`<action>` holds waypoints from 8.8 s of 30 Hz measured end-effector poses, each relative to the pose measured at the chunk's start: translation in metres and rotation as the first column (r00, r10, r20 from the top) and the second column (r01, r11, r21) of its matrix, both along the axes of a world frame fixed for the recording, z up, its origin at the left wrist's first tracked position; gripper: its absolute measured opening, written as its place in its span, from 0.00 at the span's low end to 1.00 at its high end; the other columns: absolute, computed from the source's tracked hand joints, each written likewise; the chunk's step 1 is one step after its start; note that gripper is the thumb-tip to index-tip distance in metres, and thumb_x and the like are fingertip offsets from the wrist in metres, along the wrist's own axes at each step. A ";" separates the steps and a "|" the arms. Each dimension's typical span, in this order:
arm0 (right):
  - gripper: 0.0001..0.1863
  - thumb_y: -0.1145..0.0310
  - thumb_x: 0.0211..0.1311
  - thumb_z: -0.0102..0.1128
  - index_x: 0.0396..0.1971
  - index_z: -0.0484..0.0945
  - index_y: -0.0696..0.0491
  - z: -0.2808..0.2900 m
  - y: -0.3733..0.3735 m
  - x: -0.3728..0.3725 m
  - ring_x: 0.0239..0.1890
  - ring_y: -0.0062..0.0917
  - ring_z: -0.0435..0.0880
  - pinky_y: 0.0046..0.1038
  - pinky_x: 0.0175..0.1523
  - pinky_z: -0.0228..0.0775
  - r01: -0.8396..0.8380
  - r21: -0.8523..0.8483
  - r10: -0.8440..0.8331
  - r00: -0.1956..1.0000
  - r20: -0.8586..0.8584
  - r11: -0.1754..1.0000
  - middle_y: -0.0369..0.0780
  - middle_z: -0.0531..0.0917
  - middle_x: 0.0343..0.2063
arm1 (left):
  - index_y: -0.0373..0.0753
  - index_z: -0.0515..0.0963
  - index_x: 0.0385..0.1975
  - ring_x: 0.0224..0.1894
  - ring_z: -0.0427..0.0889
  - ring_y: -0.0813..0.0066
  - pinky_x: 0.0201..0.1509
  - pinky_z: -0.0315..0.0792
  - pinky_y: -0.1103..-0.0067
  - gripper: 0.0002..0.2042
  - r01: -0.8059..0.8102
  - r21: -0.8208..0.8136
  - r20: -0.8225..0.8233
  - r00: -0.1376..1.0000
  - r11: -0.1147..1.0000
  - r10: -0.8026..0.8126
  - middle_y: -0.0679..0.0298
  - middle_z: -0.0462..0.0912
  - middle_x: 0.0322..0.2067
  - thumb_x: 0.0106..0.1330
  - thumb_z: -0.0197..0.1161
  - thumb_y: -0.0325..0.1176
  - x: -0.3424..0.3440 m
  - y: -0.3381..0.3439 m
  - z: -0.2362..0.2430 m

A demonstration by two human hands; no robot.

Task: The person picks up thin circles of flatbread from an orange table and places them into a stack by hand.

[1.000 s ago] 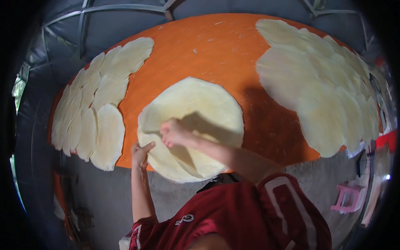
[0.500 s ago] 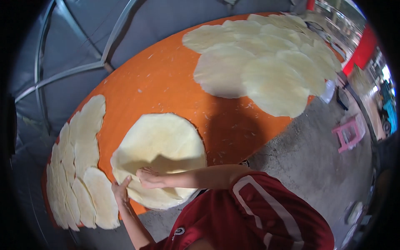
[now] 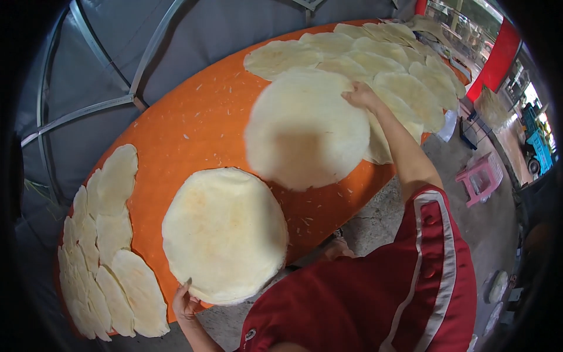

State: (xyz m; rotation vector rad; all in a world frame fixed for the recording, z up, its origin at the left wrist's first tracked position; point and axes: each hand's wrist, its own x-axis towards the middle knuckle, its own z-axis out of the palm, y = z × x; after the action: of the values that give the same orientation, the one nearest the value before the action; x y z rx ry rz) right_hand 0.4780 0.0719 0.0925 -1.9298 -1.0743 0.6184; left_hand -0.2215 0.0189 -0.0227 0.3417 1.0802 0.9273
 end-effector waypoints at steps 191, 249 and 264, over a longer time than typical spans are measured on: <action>0.16 0.73 0.44 0.50 0.38 0.71 0.56 -0.093 -0.024 -0.283 0.36 0.43 0.74 0.38 0.40 0.67 -0.537 0.164 0.273 0.639 0.719 0.828 0.48 0.76 0.33 | 0.33 0.61 0.50 0.44 0.73 0.62 0.45 0.71 0.69 0.23 -0.136 0.109 -0.092 0.985 0.985 0.146 0.55 0.71 0.45 0.53 0.57 0.25 -0.087 0.026 -0.002; 0.14 0.67 0.50 0.53 0.34 0.71 0.61 -0.050 -0.037 -0.553 0.24 0.37 0.77 0.32 0.31 0.69 -0.887 0.090 0.865 0.411 -0.288 0.452 0.48 0.77 0.22 | 0.33 0.67 0.44 0.38 0.76 0.74 0.41 0.72 0.79 0.19 -0.471 0.351 -0.017 0.861 0.809 0.509 0.59 0.76 0.37 0.51 0.62 0.24 0.002 -0.042 0.060; 0.07 0.68 0.40 0.58 0.21 0.76 0.54 0.104 0.231 -0.387 0.21 0.18 0.71 0.22 0.28 0.62 -0.847 0.162 0.851 0.521 0.068 0.506 0.32 0.73 0.15 | 0.34 0.57 0.55 0.50 0.67 0.59 0.51 0.64 0.65 0.23 -0.603 -0.013 0.157 0.786 0.797 0.598 0.55 0.66 0.50 0.58 0.50 0.25 -0.035 -0.069 -0.054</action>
State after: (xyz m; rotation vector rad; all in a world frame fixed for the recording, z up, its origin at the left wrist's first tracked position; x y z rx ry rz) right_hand 0.0909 0.3027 0.1962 -1.1047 -2.0172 1.0173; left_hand -0.2565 -0.0499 -0.0762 -0.0645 1.0430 1.5224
